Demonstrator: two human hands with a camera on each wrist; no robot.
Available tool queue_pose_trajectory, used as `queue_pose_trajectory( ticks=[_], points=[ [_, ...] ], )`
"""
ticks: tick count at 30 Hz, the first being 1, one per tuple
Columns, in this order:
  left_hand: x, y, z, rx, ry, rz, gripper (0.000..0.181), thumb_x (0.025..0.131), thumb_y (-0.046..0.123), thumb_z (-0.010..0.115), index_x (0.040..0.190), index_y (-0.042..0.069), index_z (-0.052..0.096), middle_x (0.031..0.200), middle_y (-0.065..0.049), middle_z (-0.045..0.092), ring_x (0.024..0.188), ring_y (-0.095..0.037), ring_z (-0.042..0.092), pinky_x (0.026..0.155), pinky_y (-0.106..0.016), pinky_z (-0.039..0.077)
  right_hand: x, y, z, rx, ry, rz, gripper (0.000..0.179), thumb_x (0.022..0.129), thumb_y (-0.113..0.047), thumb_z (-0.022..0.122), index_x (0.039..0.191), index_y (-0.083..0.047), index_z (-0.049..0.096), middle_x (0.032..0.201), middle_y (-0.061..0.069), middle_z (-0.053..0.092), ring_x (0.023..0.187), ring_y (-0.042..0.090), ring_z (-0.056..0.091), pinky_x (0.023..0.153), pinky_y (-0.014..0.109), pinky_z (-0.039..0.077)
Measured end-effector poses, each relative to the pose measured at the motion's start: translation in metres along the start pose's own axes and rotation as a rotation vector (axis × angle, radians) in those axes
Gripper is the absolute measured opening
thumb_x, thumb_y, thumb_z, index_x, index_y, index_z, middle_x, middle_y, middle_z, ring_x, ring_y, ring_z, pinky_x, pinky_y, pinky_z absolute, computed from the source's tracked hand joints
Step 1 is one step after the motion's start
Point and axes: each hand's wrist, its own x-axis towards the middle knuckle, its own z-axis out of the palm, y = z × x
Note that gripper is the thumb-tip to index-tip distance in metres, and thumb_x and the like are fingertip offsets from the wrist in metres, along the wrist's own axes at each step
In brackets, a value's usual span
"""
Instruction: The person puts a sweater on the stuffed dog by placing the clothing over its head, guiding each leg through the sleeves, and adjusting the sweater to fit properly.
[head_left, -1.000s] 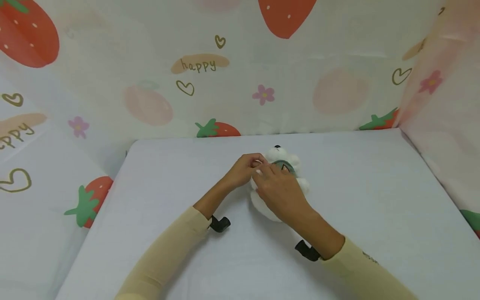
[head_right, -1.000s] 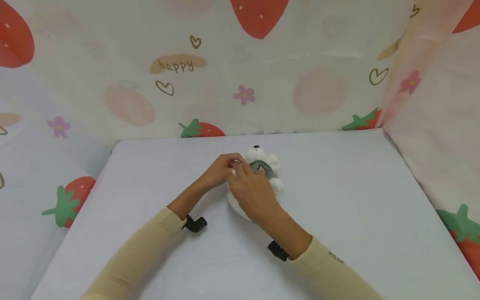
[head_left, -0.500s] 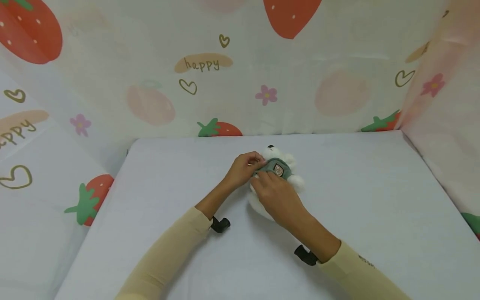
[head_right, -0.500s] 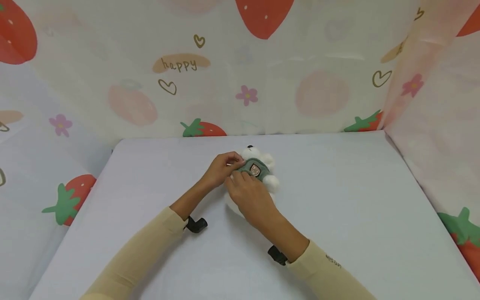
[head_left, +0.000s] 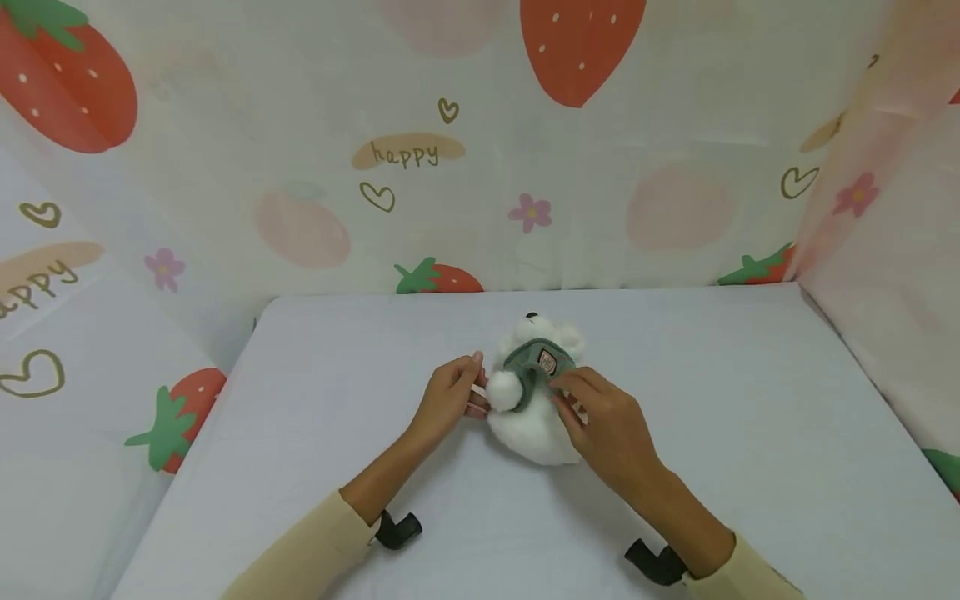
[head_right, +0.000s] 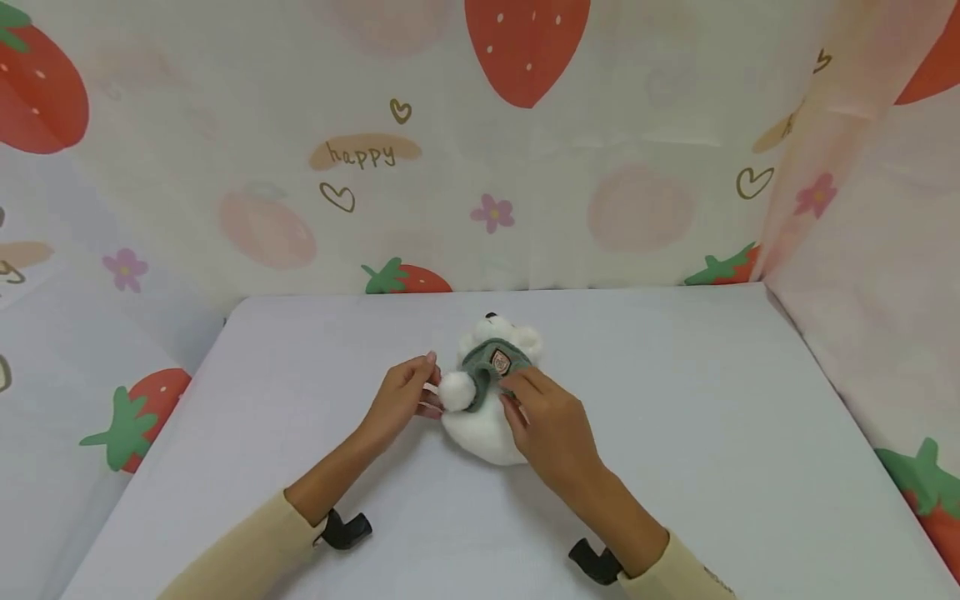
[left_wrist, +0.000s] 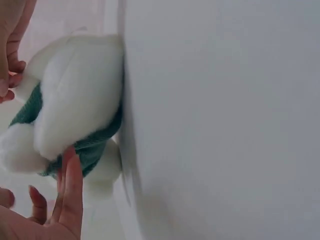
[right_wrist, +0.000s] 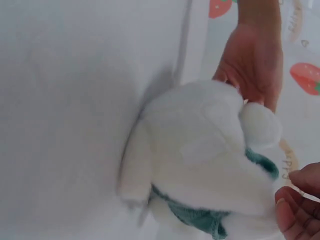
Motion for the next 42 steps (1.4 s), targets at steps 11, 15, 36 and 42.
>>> queue_pose_trajectory(
  ticks=[11,15,36,42],
  points=[
    [-0.026,0.019,0.020,0.985,0.295,1.003,0.024,0.086,0.037,0.082,0.090,0.016,0.071,0.094,-0.001,0.060,0.076,-0.016,0.058,0.053,-0.025,0.048,-0.001,0.001,-0.007,-0.200,-0.044,0.058,0.023,0.080,0.001,0.084,0.099,0.005,0.073,0.089,0.016,0.075,0.069,0.023,0.072,0.057,0.035,0.057],
    [-0.032,0.031,0.031,1.253,0.259,1.134,0.024,0.087,0.032,0.081,0.074,0.016,0.069,0.071,0.003,0.056,0.054,-0.012,0.051,0.044,-0.022,0.040,0.002,-0.001,-0.009,-0.217,-0.091,0.125,0.026,0.080,0.000,0.084,0.102,0.007,0.073,0.093,0.019,0.075,0.075,0.029,0.073,0.061,0.040,0.059],
    [-0.009,0.029,0.021,1.276,-0.039,0.721,0.032,0.089,0.011,0.075,0.062,0.018,0.059,0.060,0.007,0.046,0.051,-0.004,0.032,0.045,-0.020,0.033,0.006,0.028,-0.013,-0.138,-0.345,0.264,0.011,0.082,-0.011,0.085,0.092,-0.009,0.081,0.069,-0.004,0.066,0.056,0.007,0.053,0.046,0.026,0.041],
    [0.004,0.029,-0.010,1.166,-0.250,0.805,0.024,0.087,0.012,0.080,0.068,0.019,0.068,0.062,0.011,0.046,0.055,0.000,0.039,0.052,-0.017,0.036,0.005,0.051,-0.029,0.118,-0.448,0.354,0.013,0.087,-0.014,0.081,0.098,-0.010,0.083,0.078,-0.004,0.075,0.057,0.007,0.051,0.050,0.025,0.041]
  ],
)
